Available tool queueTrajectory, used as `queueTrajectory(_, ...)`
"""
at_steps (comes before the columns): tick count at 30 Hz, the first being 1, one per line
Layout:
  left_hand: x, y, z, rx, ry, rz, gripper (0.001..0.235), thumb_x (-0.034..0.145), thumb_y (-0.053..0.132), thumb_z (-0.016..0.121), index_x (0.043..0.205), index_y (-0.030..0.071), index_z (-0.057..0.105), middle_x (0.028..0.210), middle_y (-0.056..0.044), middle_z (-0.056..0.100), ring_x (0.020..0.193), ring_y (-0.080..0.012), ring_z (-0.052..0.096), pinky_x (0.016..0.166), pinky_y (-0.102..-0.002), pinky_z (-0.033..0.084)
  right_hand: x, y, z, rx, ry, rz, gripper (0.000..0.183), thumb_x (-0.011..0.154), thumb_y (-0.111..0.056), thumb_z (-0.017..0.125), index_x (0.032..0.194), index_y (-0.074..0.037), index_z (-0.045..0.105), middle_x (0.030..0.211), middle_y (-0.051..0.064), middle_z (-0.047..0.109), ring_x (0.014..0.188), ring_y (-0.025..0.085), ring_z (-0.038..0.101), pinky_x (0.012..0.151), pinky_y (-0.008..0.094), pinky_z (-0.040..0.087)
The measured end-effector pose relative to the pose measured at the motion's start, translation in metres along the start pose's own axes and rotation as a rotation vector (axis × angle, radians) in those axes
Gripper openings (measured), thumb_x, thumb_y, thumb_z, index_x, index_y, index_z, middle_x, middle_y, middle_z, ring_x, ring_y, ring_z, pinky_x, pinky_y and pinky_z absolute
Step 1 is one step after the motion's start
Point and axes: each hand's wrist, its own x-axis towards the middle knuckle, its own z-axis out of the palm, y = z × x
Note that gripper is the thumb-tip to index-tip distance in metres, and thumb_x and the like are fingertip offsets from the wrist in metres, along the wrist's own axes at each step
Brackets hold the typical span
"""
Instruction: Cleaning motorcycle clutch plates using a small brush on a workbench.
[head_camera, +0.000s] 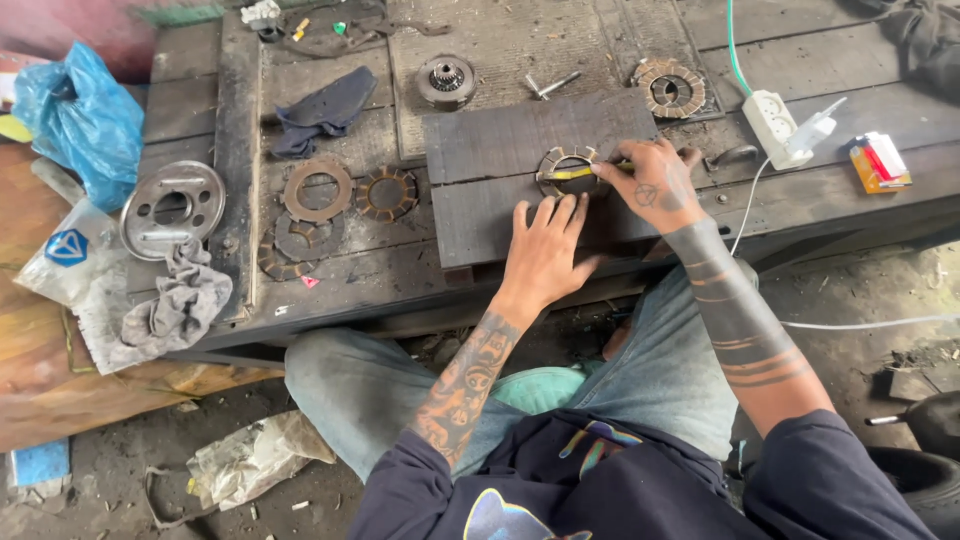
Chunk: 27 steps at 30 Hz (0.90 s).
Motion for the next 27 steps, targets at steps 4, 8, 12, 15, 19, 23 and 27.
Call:
queueTrajectory(4,-0.010,-0.015,-0.002,-0.015,0.007,0.032,0.074,0.083,0.054,0.070,0.142,0.012,0.054,0.137,-0.007,0.052,0.131,-0.0234,0.047,0.113,-0.050,0.034,0.002,0.001,0.011,-0.158,0.064,-0.198,0.042,0.108,-0.053,0.067,0.099,-0.012,0.069,0.087,0.011,0.065,0.095,0.035,0.060,0.095,0.061,0.029)
queueTrajectory(8,-0.033,-0.036,-0.026,-0.174,0.119,0.101,0.054,0.086,0.043,0.073,0.129,0.011,0.064,0.125,-0.008,0.059,0.132,-0.0266,0.052,0.120,-0.050,0.033,0.014,0.029,0.000,-0.174,0.019,-0.259,0.032,0.101,-0.051,0.071,0.102,-0.019,0.072,0.093,0.008,0.069,0.102,0.033,0.062,0.099,0.064,0.030)
queueTrajectory(12,-0.046,-0.052,-0.029,-0.297,0.158,0.154,0.047,0.085,0.038,0.075,0.122,0.010,0.068,0.118,-0.009,0.063,0.123,-0.0281,0.061,0.115,-0.044,0.043,0.020,0.040,-0.011,-0.259,0.166,-0.290,0.029,0.103,-0.050,0.074,0.103,-0.022,0.072,0.094,0.005,0.071,0.100,0.031,0.063,0.096,0.058,0.032)
queueTrajectory(15,-0.038,-0.054,-0.020,-0.259,0.212,0.161,0.044,0.087,0.044,0.072,0.118,0.013,0.069,0.108,-0.006,0.062,0.115,-0.0258,0.063,0.110,-0.042,0.045,0.020,0.026,-0.003,-0.217,0.133,-0.435,0.030,0.098,-0.051,0.076,0.100,-0.022,0.071,0.093,0.004,0.069,0.098,0.031,0.062,0.093,0.057,0.034)
queueTrajectory(19,-0.036,-0.045,-0.041,-0.149,0.299,0.235,0.036,0.100,0.039,0.067,0.116,0.008,0.076,0.102,-0.009,0.065,0.098,-0.0275,0.062,0.093,-0.044,0.049,0.043,0.041,-0.025,-0.273,0.062,-0.156,0.047,0.107,-0.061,0.061,0.100,-0.015,0.074,0.107,0.006,0.075,0.117,0.039,0.058,0.106,0.079,0.019)
queueTrajectory(23,-0.040,-0.056,0.002,-0.149,0.434,0.182,0.026,0.090,0.039,0.074,0.107,0.020,0.076,0.100,-0.004,0.064,0.102,-0.0211,0.065,0.101,-0.039,0.047,0.043,0.045,0.019,-0.139,0.170,-0.352,0.038,0.094,-0.055,0.080,0.099,-0.018,0.071,0.097,0.011,0.071,0.101,0.036,0.063,0.093,0.063,0.040)
queueTrajectory(27,-0.043,-0.056,-0.001,-0.179,0.396,0.158,0.024,0.089,0.039,0.075,0.103,0.021,0.077,0.099,-0.004,0.066,0.101,-0.0208,0.067,0.099,-0.038,0.048,0.031,0.037,-0.017,-0.257,0.072,-0.282,0.036,0.100,-0.052,0.075,0.097,-0.016,0.073,0.091,0.005,0.070,0.097,0.033,0.063,0.095,0.065,0.034)
